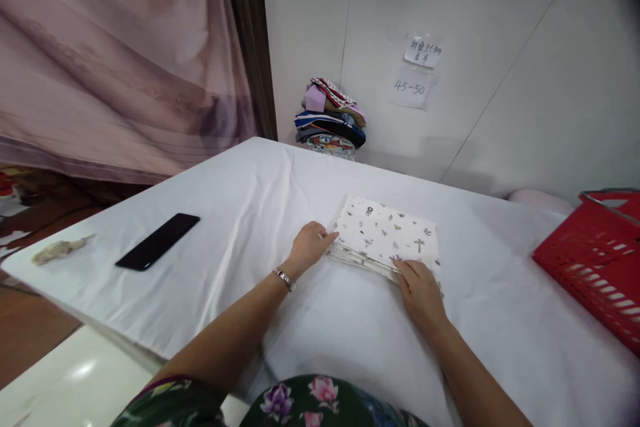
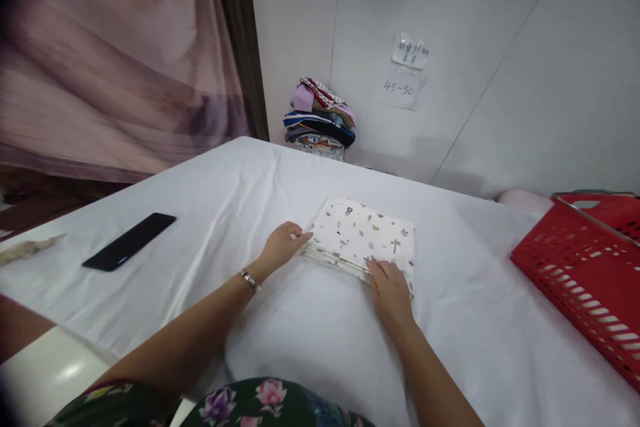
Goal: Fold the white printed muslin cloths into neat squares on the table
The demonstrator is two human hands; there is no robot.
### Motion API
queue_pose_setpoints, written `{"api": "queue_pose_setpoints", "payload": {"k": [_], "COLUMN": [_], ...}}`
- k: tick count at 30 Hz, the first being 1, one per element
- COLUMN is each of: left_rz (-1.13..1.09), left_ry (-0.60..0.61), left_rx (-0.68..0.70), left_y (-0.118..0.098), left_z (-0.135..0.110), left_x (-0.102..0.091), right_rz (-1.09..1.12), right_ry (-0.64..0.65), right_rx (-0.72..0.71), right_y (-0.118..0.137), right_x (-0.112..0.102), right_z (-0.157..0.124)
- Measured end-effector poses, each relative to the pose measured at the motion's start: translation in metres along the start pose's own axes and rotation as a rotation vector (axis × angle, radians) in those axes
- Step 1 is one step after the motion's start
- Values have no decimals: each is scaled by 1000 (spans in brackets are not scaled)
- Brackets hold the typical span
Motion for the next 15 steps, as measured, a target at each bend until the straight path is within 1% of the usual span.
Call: {"api": "queue_pose_setpoints", "payload": {"k": [3, 6, 15], "left_rz": [95, 149, 128], "left_ry": [20, 41, -8], "left_rx": [-42, -40, -8], "left_y": [-4, -7, -9], "left_z": [2, 3, 4], "left_x": [0, 0, 2], "right_rz": [0, -3, 6], "right_ry": [4, 13, 17], "right_rx": [-1, 9, 17], "right_y": [-1, 0, 3], "right_x": [1, 0, -3], "right_z": [0, 0, 1]}}
Point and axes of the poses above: each hand's wrist, its own z-axis towards the middle knuckle, its own x-axis out of the palm, y = z × x, the point moved 1 cm from there along z, towards the middle knuckle, and after that the axes turned 4 degrees about -y, right-handed, at the moved point
